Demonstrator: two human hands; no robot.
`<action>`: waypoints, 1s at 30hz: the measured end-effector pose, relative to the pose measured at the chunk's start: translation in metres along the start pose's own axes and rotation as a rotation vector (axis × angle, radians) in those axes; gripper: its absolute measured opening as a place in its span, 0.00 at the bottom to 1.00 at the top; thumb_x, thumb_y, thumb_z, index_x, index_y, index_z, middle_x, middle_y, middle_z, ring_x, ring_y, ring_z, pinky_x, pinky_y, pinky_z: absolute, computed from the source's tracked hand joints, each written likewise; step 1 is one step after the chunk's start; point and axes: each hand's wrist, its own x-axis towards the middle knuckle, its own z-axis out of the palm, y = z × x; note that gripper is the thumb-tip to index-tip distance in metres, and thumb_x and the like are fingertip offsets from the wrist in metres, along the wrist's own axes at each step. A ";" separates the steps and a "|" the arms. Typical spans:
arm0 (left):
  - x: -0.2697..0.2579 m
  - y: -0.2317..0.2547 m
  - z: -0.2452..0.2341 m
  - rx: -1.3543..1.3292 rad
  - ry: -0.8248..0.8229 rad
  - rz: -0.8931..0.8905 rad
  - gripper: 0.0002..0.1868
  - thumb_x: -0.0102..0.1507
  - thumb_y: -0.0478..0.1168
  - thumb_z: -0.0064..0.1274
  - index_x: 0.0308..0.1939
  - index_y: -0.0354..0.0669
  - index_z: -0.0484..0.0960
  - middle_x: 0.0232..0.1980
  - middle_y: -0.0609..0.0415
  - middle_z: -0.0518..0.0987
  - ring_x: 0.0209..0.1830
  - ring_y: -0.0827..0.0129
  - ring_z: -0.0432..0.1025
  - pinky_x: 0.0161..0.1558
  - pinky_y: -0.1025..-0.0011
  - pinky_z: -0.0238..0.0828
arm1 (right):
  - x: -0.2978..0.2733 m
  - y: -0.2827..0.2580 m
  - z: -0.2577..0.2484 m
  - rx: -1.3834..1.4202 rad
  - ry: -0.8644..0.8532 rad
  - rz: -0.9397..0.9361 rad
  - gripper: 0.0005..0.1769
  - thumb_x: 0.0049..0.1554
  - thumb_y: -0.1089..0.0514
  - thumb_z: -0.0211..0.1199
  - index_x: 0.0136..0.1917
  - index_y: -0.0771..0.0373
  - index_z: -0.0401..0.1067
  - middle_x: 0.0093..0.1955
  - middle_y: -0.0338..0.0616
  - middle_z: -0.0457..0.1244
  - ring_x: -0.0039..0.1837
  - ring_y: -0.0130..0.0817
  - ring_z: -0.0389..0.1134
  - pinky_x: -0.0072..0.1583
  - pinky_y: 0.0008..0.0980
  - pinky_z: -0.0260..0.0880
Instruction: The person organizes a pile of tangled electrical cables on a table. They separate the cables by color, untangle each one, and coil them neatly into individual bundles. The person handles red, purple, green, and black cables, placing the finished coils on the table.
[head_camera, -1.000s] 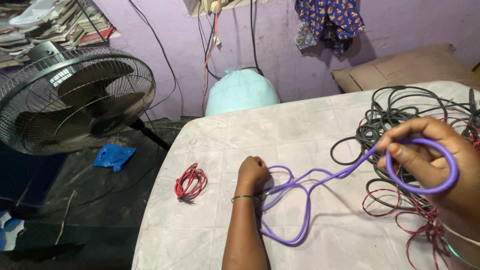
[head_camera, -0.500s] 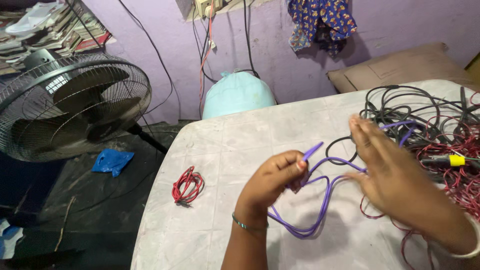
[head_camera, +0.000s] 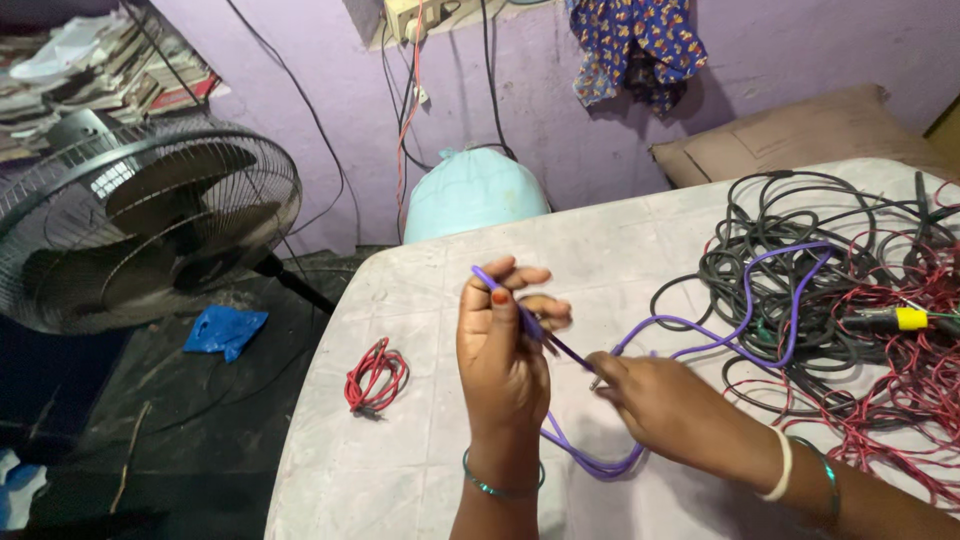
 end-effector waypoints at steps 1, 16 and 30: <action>0.002 -0.002 0.000 0.112 0.061 0.059 0.16 0.73 0.39 0.38 0.62 0.33 0.67 0.53 0.41 0.78 0.40 0.64 0.78 0.44 0.69 0.78 | -0.004 -0.003 -0.005 -0.049 -0.009 -0.043 0.15 0.58 0.53 0.60 0.57 0.61 0.68 0.38 0.48 0.68 0.44 0.50 0.71 0.44 0.47 0.69; -0.015 -0.032 -0.006 0.112 -0.667 -0.654 0.17 0.78 0.45 0.42 0.53 0.32 0.77 0.37 0.55 0.77 0.35 0.71 0.74 0.42 0.73 0.68 | -0.029 0.013 -0.094 0.294 0.429 -0.184 0.10 0.52 0.55 0.67 0.44 0.62 0.74 0.42 0.41 0.66 0.45 0.32 0.70 0.48 0.30 0.69; -0.023 -0.027 0.004 -0.593 -0.383 -0.241 0.20 0.72 0.45 0.51 0.59 0.32 0.72 0.32 0.55 0.77 0.27 0.72 0.70 0.47 0.68 0.75 | 0.002 0.038 -0.019 1.198 -0.072 -0.081 0.13 0.66 0.55 0.54 0.51 0.68 0.70 0.42 0.39 0.64 0.48 0.29 0.66 0.55 0.32 0.68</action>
